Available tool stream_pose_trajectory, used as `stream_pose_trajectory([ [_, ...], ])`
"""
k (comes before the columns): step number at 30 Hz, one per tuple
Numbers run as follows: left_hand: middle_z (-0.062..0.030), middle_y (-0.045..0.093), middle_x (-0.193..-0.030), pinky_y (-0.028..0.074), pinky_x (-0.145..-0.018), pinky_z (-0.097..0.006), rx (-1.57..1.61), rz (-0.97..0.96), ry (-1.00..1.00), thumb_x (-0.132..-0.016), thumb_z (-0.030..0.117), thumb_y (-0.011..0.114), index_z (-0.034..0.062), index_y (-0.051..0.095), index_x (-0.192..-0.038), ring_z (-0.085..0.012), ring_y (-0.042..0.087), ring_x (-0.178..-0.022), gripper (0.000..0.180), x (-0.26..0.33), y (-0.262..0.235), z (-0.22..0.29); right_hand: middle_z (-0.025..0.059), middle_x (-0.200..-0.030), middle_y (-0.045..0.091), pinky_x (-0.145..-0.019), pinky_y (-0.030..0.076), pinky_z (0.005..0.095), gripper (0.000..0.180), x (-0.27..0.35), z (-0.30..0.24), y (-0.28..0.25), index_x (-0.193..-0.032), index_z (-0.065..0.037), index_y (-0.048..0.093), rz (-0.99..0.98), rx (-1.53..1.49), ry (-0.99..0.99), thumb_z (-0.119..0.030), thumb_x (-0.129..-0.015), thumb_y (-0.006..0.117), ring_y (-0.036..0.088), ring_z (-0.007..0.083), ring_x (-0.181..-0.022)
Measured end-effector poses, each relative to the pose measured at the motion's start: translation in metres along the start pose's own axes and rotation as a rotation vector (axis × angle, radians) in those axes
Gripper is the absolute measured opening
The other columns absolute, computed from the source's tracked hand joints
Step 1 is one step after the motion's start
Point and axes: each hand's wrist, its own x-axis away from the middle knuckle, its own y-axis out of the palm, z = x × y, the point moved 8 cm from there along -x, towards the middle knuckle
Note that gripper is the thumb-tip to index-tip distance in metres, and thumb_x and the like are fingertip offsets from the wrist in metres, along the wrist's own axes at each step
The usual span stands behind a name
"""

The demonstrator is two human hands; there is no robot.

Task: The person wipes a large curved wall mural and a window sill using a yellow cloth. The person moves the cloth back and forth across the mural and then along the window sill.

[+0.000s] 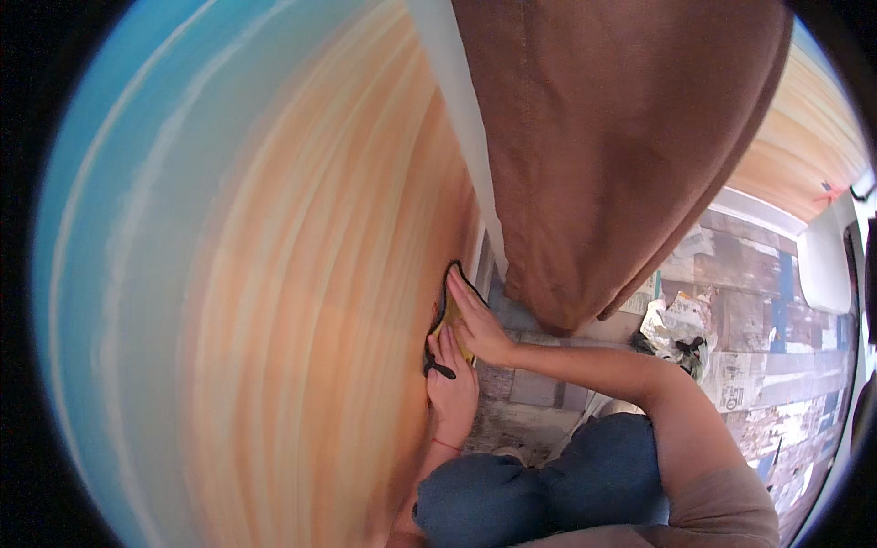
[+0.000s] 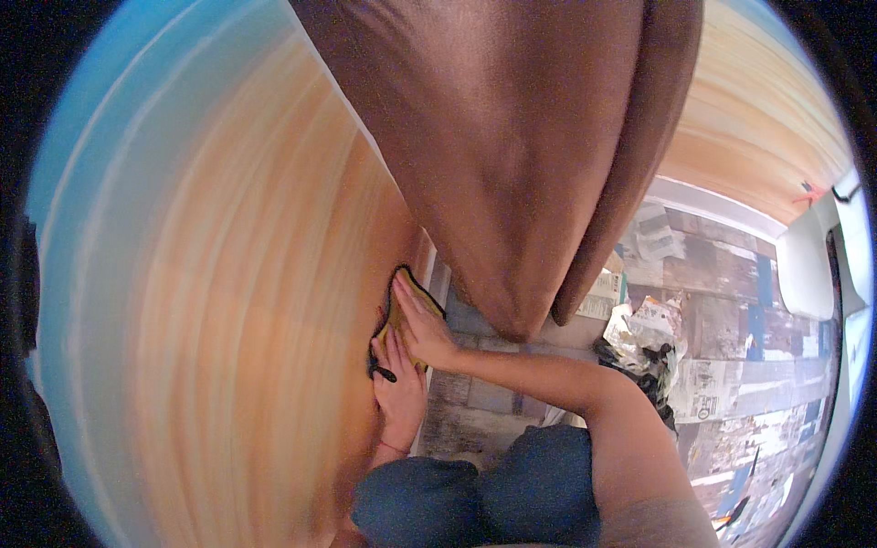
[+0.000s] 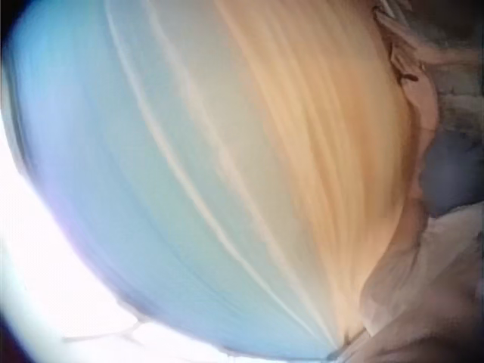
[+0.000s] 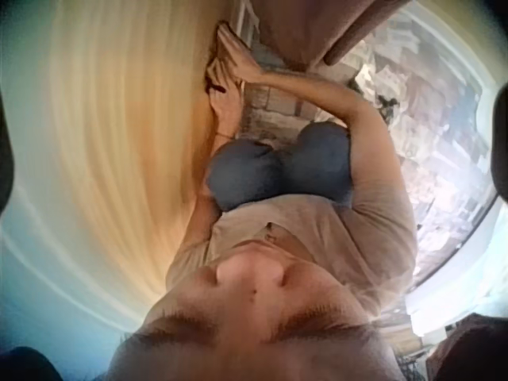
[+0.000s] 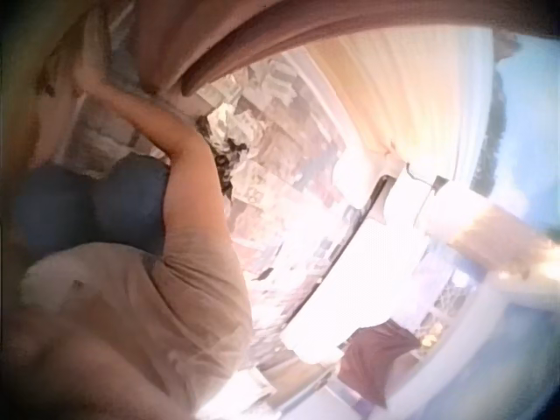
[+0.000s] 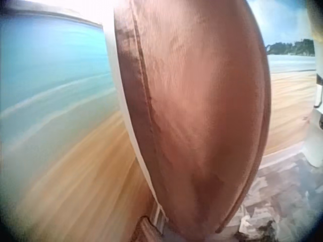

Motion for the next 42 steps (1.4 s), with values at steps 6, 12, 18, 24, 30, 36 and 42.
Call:
stream_pose_trajectory([
  [6,-0.0202,0.037,-0.147,0.047,-0.086,-0.038,-0.186,-0.075,0.097,-0.081,0.018,0.059,-0.0053,0.041,-0.139,-0.0402,0.038,-0.135,0.065,0.066,0.082,-0.011,0.0182,-0.159,0.003,-0.118,0.016,0.0343,0.081,0.055,0.039,0.048,-0.152,-0.003,0.01,-0.131,-0.098,0.101,0.009,-0.08,0.044,0.01,0.0332,-0.146],
  [12,-0.0194,0.037,-0.147,0.041,-0.099,-0.045,-0.096,0.004,0.039,-0.087,0.019,0.055,-0.0067,0.042,-0.136,-0.0387,0.031,-0.138,0.057,0.013,0.017,0.0,0.017,-0.159,0.008,-0.118,0.014,0.0361,0.078,0.011,0.012,0.018,-0.152,-0.004,0.011,0.093,-0.117,0.007,0.008,-0.081,0.043,0.011,0.0318,-0.146],
  [18,-0.0167,0.037,-0.148,0.041,-0.097,-0.037,-0.123,0.048,0.054,-0.089,0.009,0.046,-0.0082,0.035,-0.141,-0.0312,0.036,-0.137,0.056,-0.013,0.042,-0.001,0.0157,-0.159,0.009,-0.118,0.014,0.0365,0.079,-0.02,0.025,0.003,-0.152,-0.004,0.011,0.102,-0.12,-0.022,0.011,-0.08,0.041,0.011,0.0304,-0.147],
  [24,-0.022,0.035,-0.148,0.04,-0.097,-0.039,-0.09,-0.203,0.05,-0.089,0.008,0.041,-0.013,0.03,-0.141,-0.0388,0.032,-0.139,0.057,0.042,0.113,-0.001,0.0208,-0.157,0.007,-0.119,0.012,0.0356,0.081,0.043,0.095,0.047,-0.151,0.001,0.006,-0.226,0.004,0.135,0.005,-0.08,0.046,0.009,0.0326,-0.146],
  [30,-0.0198,0.041,-0.142,0.037,-0.104,-0.049,-0.092,-0.014,-0.01,-0.089,0.021,0.052,-0.0078,0.039,-0.138,-0.0423,0.033,-0.135,0.058,0.021,0.039,0.003,0.0218,-0.155,0.016,-0.118,0.016,0.0396,0.071,0.011,-0.001,0.013,-0.148,0.002,0.019,0.0,-0.145,-0.078,0.004,-0.082,0.044,0.016,0.0355,-0.145],
  [36,-0.0197,0.037,-0.145,0.038,-0.1,-0.054,-0.31,0.083,0.04,-0.086,0.026,0.057,-0.0039,0.041,-0.139,-0.0466,0.031,-0.134,0.062,0.016,0.025,-0.007,0.0211,-0.155,0.018,-0.118,0.018,0.0411,0.071,-0.008,-0.032,0.008,-0.147,0.001,0.023,0.04,-0.095,-0.18,0.006,-0.08,0.044,0.018,0.0365,-0.144],
  [42,-0.0153,0.036,-0.149,0.047,-0.078,-0.034,-0.32,-0.114,0.032,-0.088,0.018,0.048,-0.0031,0.042,-0.14,-0.0366,0.04,-0.134,0.057,0.069,0.083,-0.007,0.022,-0.157,0.01,-0.118,0.015,0.0384,0.079,0.05,0.042,0.042,-0.15,0.001,0.01,-0.252,-0.022,0.041,0.007,-0.079,0.044,0.012,0.0362,-0.145],
])
